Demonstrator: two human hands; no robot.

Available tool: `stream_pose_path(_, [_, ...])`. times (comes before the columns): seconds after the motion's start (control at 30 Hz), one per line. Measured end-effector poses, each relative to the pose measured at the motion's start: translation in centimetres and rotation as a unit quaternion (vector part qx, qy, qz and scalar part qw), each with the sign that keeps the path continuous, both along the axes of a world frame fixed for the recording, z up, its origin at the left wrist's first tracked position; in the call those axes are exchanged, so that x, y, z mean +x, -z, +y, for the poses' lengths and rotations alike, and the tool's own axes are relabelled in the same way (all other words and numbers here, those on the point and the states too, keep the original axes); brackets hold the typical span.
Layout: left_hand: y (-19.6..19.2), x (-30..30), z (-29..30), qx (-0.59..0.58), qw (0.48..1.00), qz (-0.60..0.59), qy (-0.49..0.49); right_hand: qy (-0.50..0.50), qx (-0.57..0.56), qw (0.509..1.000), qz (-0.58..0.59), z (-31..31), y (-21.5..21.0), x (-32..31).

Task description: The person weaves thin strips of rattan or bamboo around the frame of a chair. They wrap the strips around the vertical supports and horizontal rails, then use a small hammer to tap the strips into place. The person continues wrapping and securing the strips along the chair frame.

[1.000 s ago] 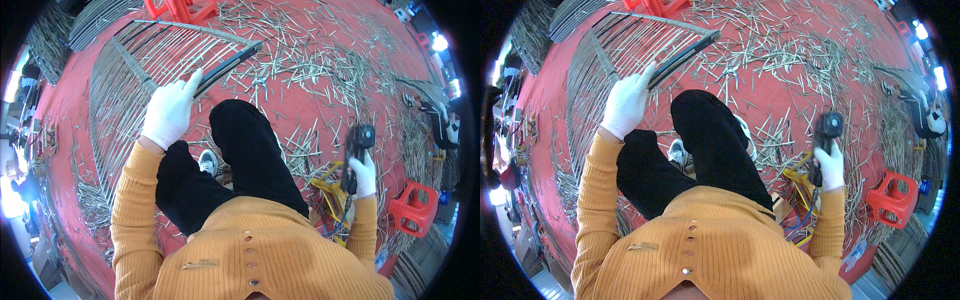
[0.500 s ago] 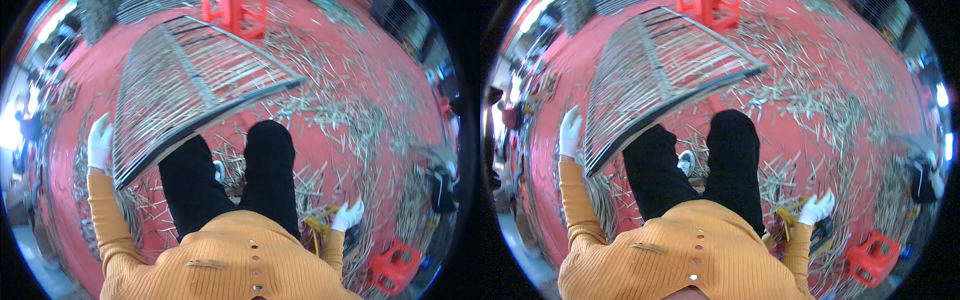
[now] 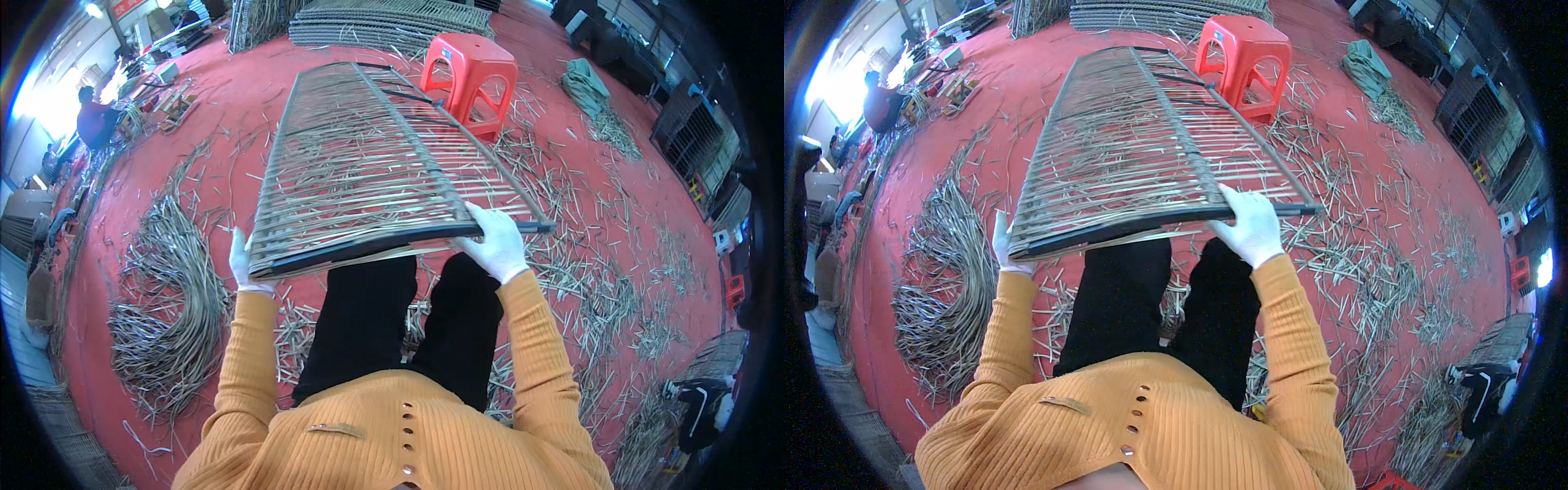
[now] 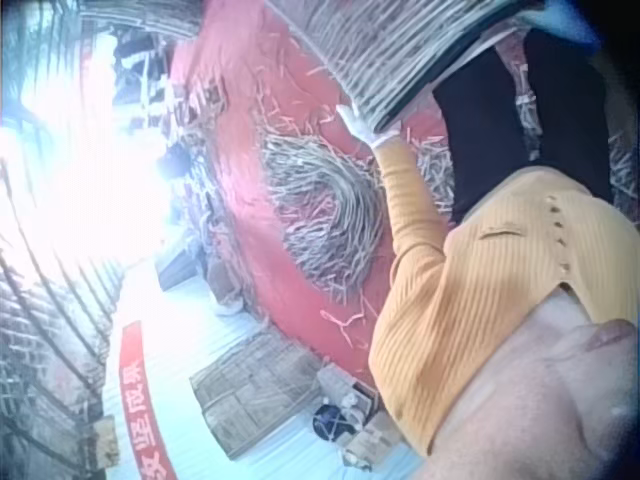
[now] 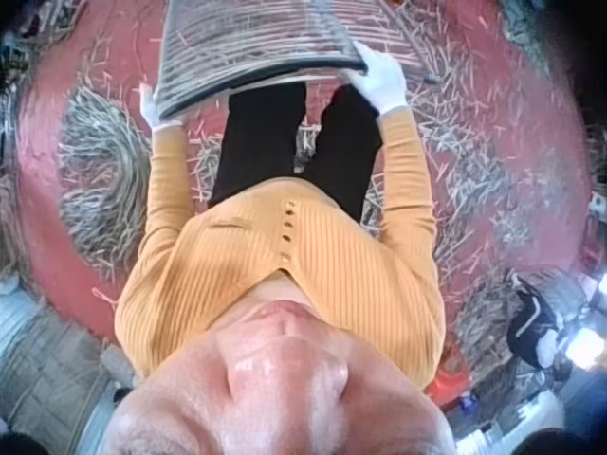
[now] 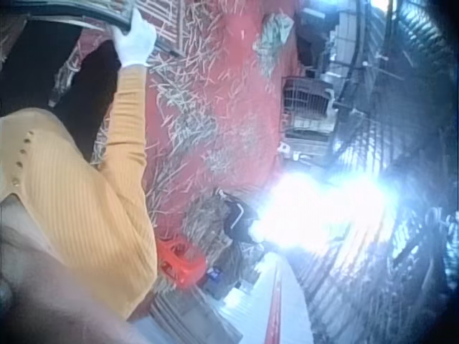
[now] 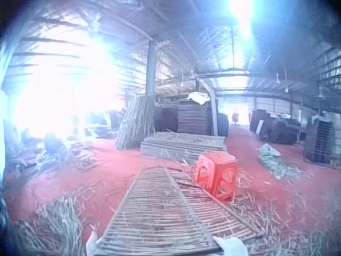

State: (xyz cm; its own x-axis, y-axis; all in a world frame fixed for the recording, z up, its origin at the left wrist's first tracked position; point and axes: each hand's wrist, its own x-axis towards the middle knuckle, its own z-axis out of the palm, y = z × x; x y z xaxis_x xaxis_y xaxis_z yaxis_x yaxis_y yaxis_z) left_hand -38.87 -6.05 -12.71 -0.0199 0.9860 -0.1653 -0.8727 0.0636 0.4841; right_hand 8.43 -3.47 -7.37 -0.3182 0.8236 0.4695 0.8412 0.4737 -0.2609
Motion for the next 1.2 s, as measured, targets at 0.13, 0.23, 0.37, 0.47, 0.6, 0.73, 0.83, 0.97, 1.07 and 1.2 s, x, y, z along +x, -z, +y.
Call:
stream_pose_path(0.13, [-7.9,6.3,0.4,0.134,0.982,-0.040,0.128,0.022,-0.068,0.993,0.093,-0.7,2.2,6.0])
stream_pose_path(0.23, [-12.2,12.0,-0.3,0.117,0.989,-0.036,0.083,0.014,-0.203,0.911,0.359,-3.1,5.0,11.2])
stream_pose_path(0.37, [-16.0,20.4,-2.7,0.108,0.952,-0.187,0.216,0.113,-0.227,0.900,0.354,-9.5,9.0,18.2])
stream_pose_path(0.47, [-16.1,28.2,-3.8,0.162,0.855,-0.332,0.364,0.289,-0.219,0.932,0.007,-16.7,3.8,22.0])
stream_pose_path(0.6, [-12.2,37.7,-7.1,0.082,0.875,-0.168,0.447,0.289,-0.090,0.926,0.226,-22.1,-12.3,21.5])
stream_pose_path(0.73, [-8.2,44.9,-8.0,0.115,0.787,-0.268,0.544,0.235,-0.181,0.955,0.031,-16.7,-19.4,14.4])
stream_pose_path(0.83, [-6.8,46.5,-5.0,0.359,0.741,-0.009,0.567,0.337,-0.348,0.874,-0.043,-7.2,-17.4,9.3])
stream_pose_path(0.97, [-4.0,40.3,2.2,0.246,0.769,0.165,0.566,0.404,-0.199,0.878,-0.161,2.0,-14.7,7.5])
stream_pose_path(1.07, [-1.1,33.0,8.8,0.141,0.865,0.239,0.419,0.384,-0.200,0.888,-0.152,3.8,-14.4,8.1])
stream_pose_path(1.2, [0.2,25.5,16.2,0.051,0.955,0.153,0.249,0.326,-0.179,0.919,-0.132,1.3,-15.0,8.3])
